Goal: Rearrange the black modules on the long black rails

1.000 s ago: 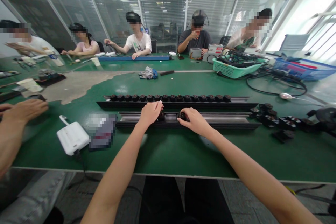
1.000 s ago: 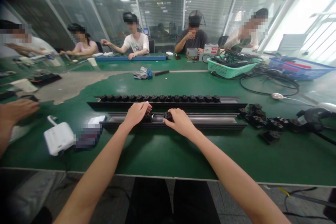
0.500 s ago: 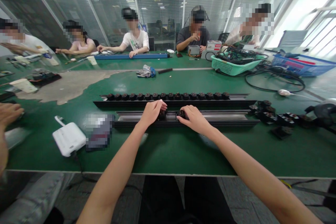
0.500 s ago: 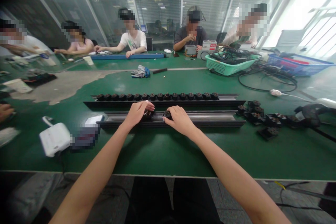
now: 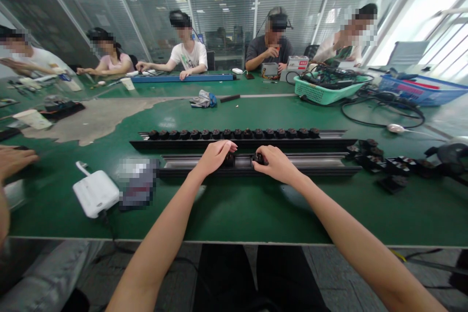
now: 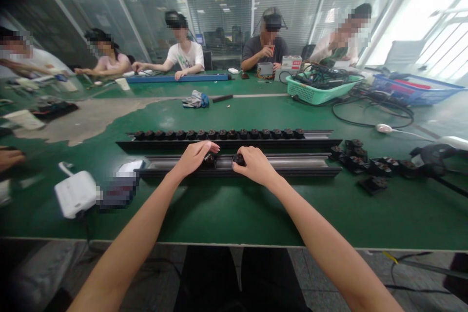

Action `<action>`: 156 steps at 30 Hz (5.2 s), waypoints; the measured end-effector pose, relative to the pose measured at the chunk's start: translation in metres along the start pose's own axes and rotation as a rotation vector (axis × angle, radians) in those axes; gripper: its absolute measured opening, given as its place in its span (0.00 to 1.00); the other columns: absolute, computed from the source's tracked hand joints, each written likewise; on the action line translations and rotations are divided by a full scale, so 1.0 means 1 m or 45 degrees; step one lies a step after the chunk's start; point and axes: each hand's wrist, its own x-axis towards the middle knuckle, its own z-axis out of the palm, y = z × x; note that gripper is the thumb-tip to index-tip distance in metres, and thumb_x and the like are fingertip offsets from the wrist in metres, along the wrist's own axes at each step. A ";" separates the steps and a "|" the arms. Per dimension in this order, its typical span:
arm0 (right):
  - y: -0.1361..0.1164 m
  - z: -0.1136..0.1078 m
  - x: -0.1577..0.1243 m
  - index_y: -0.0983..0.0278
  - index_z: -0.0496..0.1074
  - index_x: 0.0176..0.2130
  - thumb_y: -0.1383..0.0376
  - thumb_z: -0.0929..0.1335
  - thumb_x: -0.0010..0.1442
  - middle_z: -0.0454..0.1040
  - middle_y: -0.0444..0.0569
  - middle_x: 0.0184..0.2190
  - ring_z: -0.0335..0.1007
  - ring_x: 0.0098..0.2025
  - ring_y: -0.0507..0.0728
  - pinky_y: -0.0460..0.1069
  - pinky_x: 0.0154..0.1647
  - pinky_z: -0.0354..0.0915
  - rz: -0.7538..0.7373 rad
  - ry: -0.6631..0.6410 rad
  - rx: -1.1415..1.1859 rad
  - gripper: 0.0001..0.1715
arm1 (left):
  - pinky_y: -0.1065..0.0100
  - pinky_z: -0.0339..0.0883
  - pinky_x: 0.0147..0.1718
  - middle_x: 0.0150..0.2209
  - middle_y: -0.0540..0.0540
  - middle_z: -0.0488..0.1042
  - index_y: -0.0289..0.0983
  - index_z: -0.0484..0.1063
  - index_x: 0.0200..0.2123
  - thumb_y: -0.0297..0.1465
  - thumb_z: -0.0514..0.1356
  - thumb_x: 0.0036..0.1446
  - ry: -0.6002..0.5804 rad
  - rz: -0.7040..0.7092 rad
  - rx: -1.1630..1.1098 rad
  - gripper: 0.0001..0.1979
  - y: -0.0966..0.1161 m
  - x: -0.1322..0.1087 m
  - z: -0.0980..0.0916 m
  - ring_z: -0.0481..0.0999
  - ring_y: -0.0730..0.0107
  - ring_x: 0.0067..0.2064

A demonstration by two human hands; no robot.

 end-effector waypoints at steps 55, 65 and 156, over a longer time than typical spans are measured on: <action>0.027 -0.006 -0.017 0.62 0.70 0.50 0.48 0.60 0.70 0.72 0.56 0.43 0.64 0.46 0.63 0.57 0.49 0.59 -0.116 0.002 -0.112 0.24 | 0.65 0.67 0.47 0.42 0.46 0.81 0.40 0.77 0.39 0.35 0.46 0.69 -0.080 0.065 0.584 0.19 0.006 -0.002 0.003 0.79 0.62 0.45; 0.024 -0.008 -0.016 0.63 0.69 0.48 0.51 0.60 0.71 0.74 0.55 0.41 0.66 0.45 0.62 0.56 0.47 0.58 -0.130 -0.026 -0.123 0.21 | 0.65 0.67 0.47 0.41 0.46 0.81 0.40 0.77 0.38 0.35 0.46 0.69 -0.073 0.077 0.588 0.19 0.005 -0.002 0.004 0.79 0.62 0.44; 0.047 -0.028 -0.024 0.61 0.66 0.38 0.58 0.67 0.59 0.71 0.50 0.34 0.66 0.38 0.60 0.55 0.44 0.62 -0.003 0.066 -0.137 0.10 | 0.63 0.68 0.48 0.43 0.46 0.82 0.40 0.77 0.39 0.35 0.47 0.68 -0.079 0.058 0.593 0.19 0.006 -0.002 0.003 0.79 0.60 0.46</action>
